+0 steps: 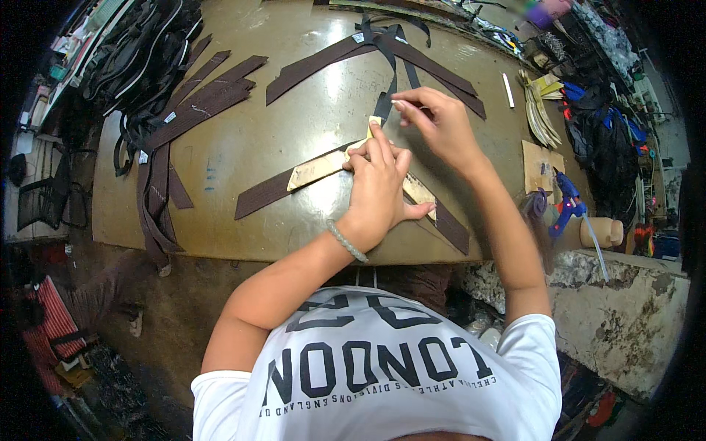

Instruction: The person retrieves a stack of yellow Y-shaped templates and repeatedly places them on brown leather strips to mark or align them. They handle the templates and leather pieces one at a time, occasionally adjusting positions on the worktable.

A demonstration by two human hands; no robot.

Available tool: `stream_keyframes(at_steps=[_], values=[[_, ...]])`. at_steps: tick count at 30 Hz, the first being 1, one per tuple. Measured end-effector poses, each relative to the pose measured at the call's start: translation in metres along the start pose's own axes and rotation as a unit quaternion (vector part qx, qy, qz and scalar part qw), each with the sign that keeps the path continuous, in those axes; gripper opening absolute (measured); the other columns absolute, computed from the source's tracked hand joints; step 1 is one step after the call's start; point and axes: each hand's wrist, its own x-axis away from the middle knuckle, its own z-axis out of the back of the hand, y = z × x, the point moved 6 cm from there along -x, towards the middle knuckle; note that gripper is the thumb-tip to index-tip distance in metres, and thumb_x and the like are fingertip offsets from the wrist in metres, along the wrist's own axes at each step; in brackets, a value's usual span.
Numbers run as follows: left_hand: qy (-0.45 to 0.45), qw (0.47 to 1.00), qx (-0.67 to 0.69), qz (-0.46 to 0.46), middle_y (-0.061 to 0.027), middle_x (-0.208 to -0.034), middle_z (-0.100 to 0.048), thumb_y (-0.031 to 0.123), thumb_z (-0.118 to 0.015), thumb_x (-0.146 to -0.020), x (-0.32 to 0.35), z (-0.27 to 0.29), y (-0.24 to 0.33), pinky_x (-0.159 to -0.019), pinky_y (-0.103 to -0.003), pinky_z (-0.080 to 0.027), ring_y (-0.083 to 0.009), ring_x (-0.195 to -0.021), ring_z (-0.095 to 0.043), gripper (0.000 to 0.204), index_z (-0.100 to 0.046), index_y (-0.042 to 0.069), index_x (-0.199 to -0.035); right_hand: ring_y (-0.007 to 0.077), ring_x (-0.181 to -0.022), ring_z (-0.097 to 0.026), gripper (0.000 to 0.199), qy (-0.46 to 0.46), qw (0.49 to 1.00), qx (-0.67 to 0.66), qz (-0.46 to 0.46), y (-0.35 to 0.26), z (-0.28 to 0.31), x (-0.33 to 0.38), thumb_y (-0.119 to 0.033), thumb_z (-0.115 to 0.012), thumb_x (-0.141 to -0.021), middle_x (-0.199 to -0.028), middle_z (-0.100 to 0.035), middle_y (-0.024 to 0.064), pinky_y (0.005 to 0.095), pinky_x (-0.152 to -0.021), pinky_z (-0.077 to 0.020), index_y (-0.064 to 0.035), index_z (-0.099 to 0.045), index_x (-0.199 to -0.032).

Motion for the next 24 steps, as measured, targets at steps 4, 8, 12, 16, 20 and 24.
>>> stream_keyframes(at_steps=[4, 8, 12, 16, 20, 24], values=[[0.026, 1.000, 0.012, -0.008, -0.0304, -0.136, -0.050, 0.087, -0.054, -0.065, 0.001, 0.002, -0.002, -0.085, -0.041, -0.046, -0.0304, -0.103, -0.052, 0.105, -0.056, -0.002, -0.122, 0.0250, -0.071, -0.069, 0.015, -0.009, 0.999, -0.012, -0.032, -0.004, -0.025, -0.003, -0.011, -0.061, -0.095, -0.085, -0.069, 0.0173, 0.0329, -0.065, -0.0541, 0.0028, -0.065, -0.100], [0.070, 0.985, 0.154, 0.013, -0.0256, -0.134, -0.052, 0.061, -0.064, -0.081, 0.023, 0.009, -0.026, -0.094, -0.041, -0.047, -0.0334, -0.109, -0.054, 0.082, -0.054, -0.007, -0.126, 0.0206, -0.071, -0.070, 0.013, -0.003, 0.999, 0.048, -0.008, 0.002, -0.041, 0.001, -0.011, -0.059, -0.097, -0.082, -0.068, 0.0153, 0.0319, -0.065, -0.0546, 0.0024, -0.061, -0.099], [0.095, 0.980, 0.175, 0.025, -0.0237, -0.139, -0.049, 0.040, -0.062, -0.091, 0.072, 0.011, -0.058, -0.108, -0.049, -0.036, -0.0381, -0.128, -0.046, 0.065, -0.050, -0.008, -0.132, 0.0332, -0.074, -0.068, 0.016, 0.010, 0.999, 0.040, -0.010, 0.006, -0.040, 0.005, -0.013, -0.059, -0.097, -0.082, -0.067, 0.0204, 0.0390, -0.066, -0.0525, 0.0022, -0.060, -0.096], [0.103, 0.976, 0.183, 0.051, -0.0241, -0.147, -0.042, 0.040, -0.060, -0.092, 0.094, 0.001, -0.062, -0.115, -0.053, -0.026, -0.0415, -0.138, -0.036, 0.066, -0.048, -0.008, -0.136, 0.0401, -0.077, -0.066, 0.017, -0.007, 0.997, 0.080, -0.022, -0.018, -0.041, -0.008, -0.014, -0.061, -0.095, -0.083, -0.066, 0.0236, 0.0432, -0.067, -0.0518, 0.0028, -0.061, -0.093], [0.114, 0.972, 0.199, 0.058, -0.0253, -0.147, -0.042, 0.040, -0.061, -0.092, 0.095, -0.005, -0.059, -0.115, -0.053, -0.026, -0.0423, -0.139, -0.034, 0.067, -0.048, -0.008, -0.136, 0.0410, -0.082, -0.064, 0.017, -0.012, 0.998, 0.048, 0.026, -0.071, -0.069, -0.010, -0.014, -0.063, -0.092, -0.086, -0.064, 0.0239, 0.0460, -0.072, -0.0505, 0.0030, -0.063, -0.092], [0.063, 0.974, 0.214, 0.048, -0.0251, -0.138, -0.051, 0.040, -0.063, -0.087, 0.094, -0.011, -0.060, -0.118, -0.055, -0.019, -0.0424, -0.137, -0.037, 0.067, -0.051, -0.005, -0.135, 0.0375, -0.090, -0.059, 0.017, -0.093, 0.989, 0.091, 0.066, -0.102, -0.125, 0.007, -0.017, -0.064, -0.089, -0.089, -0.059, 0.0187, 0.0460, -0.077, -0.0508, -0.0002, -0.063, -0.087]])
